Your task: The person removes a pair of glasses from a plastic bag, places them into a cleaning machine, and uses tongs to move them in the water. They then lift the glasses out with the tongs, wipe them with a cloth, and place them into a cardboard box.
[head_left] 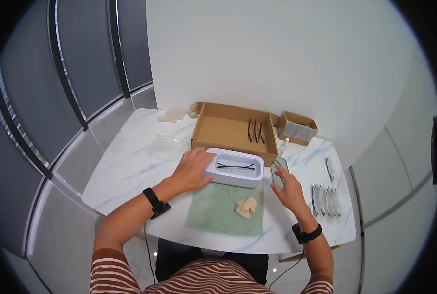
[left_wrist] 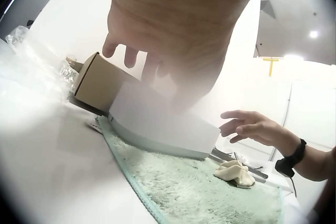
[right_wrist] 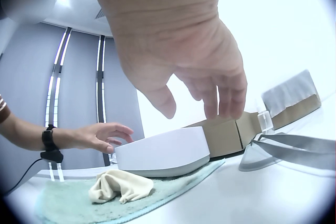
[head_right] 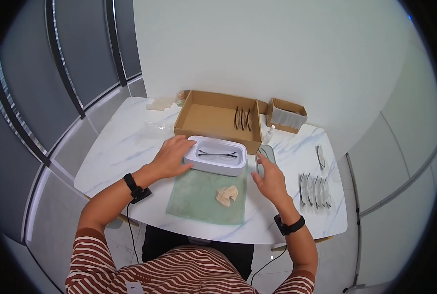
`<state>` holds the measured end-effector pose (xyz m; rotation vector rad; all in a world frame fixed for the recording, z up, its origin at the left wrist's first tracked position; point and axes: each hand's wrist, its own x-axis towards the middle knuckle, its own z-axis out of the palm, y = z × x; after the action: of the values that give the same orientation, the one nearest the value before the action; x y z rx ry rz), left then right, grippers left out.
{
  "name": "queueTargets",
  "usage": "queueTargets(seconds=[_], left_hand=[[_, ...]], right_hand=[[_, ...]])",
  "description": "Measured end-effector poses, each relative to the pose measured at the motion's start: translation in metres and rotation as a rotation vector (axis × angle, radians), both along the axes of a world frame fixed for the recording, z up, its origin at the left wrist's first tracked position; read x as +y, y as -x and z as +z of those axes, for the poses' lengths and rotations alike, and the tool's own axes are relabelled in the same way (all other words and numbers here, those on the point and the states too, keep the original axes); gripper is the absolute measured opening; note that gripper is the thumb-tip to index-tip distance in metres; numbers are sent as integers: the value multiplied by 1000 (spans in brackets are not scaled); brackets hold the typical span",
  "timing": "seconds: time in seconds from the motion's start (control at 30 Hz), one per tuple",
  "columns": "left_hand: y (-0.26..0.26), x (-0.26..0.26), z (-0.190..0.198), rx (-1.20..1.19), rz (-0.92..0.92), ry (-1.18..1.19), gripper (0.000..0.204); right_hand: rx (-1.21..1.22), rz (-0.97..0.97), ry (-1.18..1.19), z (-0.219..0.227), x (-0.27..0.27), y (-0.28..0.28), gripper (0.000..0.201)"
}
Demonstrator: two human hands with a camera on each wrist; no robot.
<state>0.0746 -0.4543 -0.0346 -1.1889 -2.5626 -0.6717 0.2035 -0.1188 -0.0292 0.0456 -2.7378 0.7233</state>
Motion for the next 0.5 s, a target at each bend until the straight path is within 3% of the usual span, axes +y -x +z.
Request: queueTargets(seconds=[0.5], left_hand=[[11,4,3,36,-6,77,73]], right_hand=[[36,-63,139,5,17,-24,57]])
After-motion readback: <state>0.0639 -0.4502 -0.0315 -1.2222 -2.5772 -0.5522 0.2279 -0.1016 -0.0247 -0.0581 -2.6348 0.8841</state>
